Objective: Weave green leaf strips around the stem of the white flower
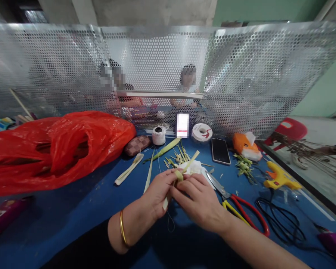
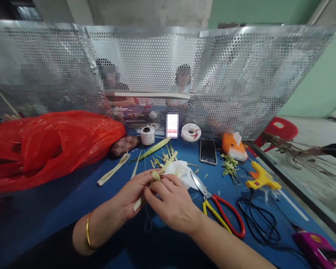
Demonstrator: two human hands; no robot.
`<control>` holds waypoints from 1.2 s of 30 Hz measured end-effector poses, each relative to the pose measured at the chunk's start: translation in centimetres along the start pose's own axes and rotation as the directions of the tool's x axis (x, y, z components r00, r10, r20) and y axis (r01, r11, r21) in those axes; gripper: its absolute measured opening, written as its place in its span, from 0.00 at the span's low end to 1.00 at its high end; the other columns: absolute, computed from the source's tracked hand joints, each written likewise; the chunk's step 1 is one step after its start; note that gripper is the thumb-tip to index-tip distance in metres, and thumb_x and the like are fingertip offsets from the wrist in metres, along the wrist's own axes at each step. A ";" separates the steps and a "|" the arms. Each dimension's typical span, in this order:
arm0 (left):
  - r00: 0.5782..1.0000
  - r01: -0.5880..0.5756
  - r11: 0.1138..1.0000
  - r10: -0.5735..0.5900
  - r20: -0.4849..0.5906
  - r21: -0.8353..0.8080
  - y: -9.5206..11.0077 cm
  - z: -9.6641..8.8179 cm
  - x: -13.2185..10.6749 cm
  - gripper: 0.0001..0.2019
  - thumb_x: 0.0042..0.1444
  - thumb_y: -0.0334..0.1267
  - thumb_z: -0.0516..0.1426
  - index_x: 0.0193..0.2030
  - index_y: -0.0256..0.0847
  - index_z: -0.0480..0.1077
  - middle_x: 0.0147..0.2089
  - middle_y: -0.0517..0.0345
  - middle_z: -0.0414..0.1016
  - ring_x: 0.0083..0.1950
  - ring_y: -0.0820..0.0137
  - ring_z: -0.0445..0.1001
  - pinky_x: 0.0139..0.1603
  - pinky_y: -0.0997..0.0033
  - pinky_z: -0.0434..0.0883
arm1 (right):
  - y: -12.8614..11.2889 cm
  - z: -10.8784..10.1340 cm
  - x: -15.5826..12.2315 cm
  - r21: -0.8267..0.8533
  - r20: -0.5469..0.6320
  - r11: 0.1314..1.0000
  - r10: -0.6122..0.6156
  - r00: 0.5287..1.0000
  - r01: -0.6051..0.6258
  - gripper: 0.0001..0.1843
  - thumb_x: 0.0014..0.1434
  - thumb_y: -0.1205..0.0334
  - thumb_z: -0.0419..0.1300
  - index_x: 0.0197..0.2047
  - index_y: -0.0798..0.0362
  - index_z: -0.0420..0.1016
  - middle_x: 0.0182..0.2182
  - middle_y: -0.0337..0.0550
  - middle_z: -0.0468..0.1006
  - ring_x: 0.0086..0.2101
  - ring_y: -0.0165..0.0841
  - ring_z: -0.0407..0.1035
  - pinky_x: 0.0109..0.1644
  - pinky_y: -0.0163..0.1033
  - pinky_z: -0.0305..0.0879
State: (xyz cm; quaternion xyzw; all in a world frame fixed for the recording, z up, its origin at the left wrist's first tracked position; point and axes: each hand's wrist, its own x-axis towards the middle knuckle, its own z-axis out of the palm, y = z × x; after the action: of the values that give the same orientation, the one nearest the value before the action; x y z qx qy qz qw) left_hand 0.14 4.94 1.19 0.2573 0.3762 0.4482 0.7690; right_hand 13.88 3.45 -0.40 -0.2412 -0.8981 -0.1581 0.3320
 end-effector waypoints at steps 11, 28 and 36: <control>0.998 0.039 0.994 -0.035 -0.047 0.099 1.1 0.5 -0.8 0.06 0.55 0.27 0.58 0.38 0.32 0.75 0.32 0.51 0.78 0.29 0.73 0.77 0.31 0.78 0.74 | 1.2 -1.7 1.2 0.570 0.017 0.537 0.749 0.662 -0.622 0.13 0.58 0.63 0.57 0.22 0.51 0.64 0.21 0.37 0.67 0.26 0.32 0.62 0.33 0.38 0.58; 0.994 0.060 0.993 -0.070 0.089 0.105 1.5 0.1 -0.5 0.06 0.57 0.28 0.55 0.36 0.31 0.74 0.32 0.48 0.79 0.27 0.71 0.78 0.24 0.80 0.75 | 3.1 0.4 0.4 0.660 0.739 -0.529 0.585 0.334 -0.534 0.11 0.45 0.57 0.67 0.28 0.56 0.74 0.20 0.35 0.70 0.21 0.27 0.62 0.29 0.35 0.60; 0.991 0.109 0.993 -0.111 -0.080 -0.037 2.8 0.0 -0.3 0.07 0.59 0.30 0.57 0.40 0.30 0.75 0.31 0.52 0.78 0.27 0.75 0.77 0.25 0.82 0.75 | 3.0 -0.4 0.3 0.631 0.451 0.253 0.649 0.612 -0.734 0.03 0.58 0.62 0.57 0.35 0.50 0.66 0.26 0.36 0.75 0.25 0.30 0.70 0.30 0.36 0.65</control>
State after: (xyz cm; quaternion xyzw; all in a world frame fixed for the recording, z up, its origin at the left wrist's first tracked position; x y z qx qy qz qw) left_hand -1.37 5.94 3.34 0.2050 0.4138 0.4214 0.7805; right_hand 15.50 5.84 0.41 -0.4498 -0.6878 0.4154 0.3901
